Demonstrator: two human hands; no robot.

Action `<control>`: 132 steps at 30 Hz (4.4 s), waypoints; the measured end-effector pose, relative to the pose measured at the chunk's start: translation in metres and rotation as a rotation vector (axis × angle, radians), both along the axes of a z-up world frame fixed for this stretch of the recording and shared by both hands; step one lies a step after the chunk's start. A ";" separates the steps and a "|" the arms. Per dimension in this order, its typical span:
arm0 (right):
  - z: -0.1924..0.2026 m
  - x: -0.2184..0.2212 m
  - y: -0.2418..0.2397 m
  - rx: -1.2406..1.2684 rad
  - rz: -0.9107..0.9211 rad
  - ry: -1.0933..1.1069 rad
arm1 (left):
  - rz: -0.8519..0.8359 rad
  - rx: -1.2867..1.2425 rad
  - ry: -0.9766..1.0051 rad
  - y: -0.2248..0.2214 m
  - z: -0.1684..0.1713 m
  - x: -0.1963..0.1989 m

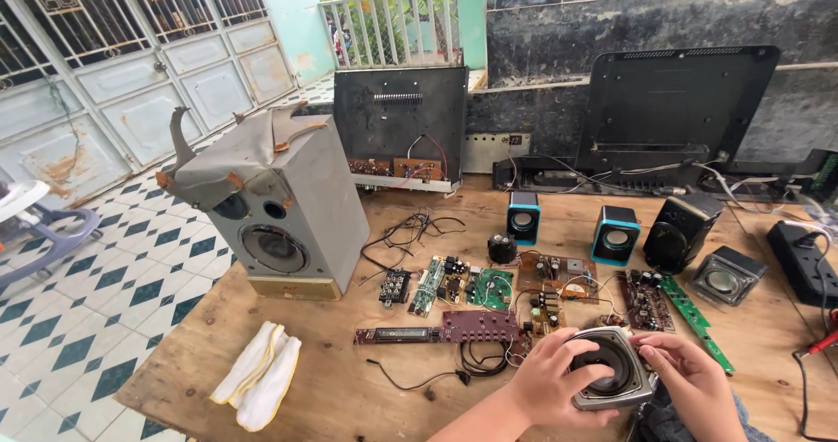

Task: Reassembling a small silver speaker by inserting the driver into the housing and using a screwdriver to secure it.

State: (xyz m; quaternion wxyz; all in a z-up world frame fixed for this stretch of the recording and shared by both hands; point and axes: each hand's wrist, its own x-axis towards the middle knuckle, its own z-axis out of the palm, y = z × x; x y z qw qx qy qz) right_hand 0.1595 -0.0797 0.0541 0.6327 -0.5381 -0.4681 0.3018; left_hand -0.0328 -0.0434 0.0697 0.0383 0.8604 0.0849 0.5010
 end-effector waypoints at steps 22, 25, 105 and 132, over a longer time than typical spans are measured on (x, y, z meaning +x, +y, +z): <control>0.026 0.000 -0.005 0.068 0.118 -0.029 | -0.129 -0.080 0.059 0.023 -0.009 0.014; 0.024 -0.003 -0.008 0.019 0.091 -0.022 | -0.158 -0.108 0.024 0.020 -0.010 0.011; 0.036 -0.025 -0.019 0.226 -0.014 -1.163 | -0.127 -0.374 0.042 0.018 -0.005 0.007; 0.047 -0.030 -0.016 -0.265 -0.062 -0.919 | -0.093 -0.353 0.039 0.017 -0.008 0.007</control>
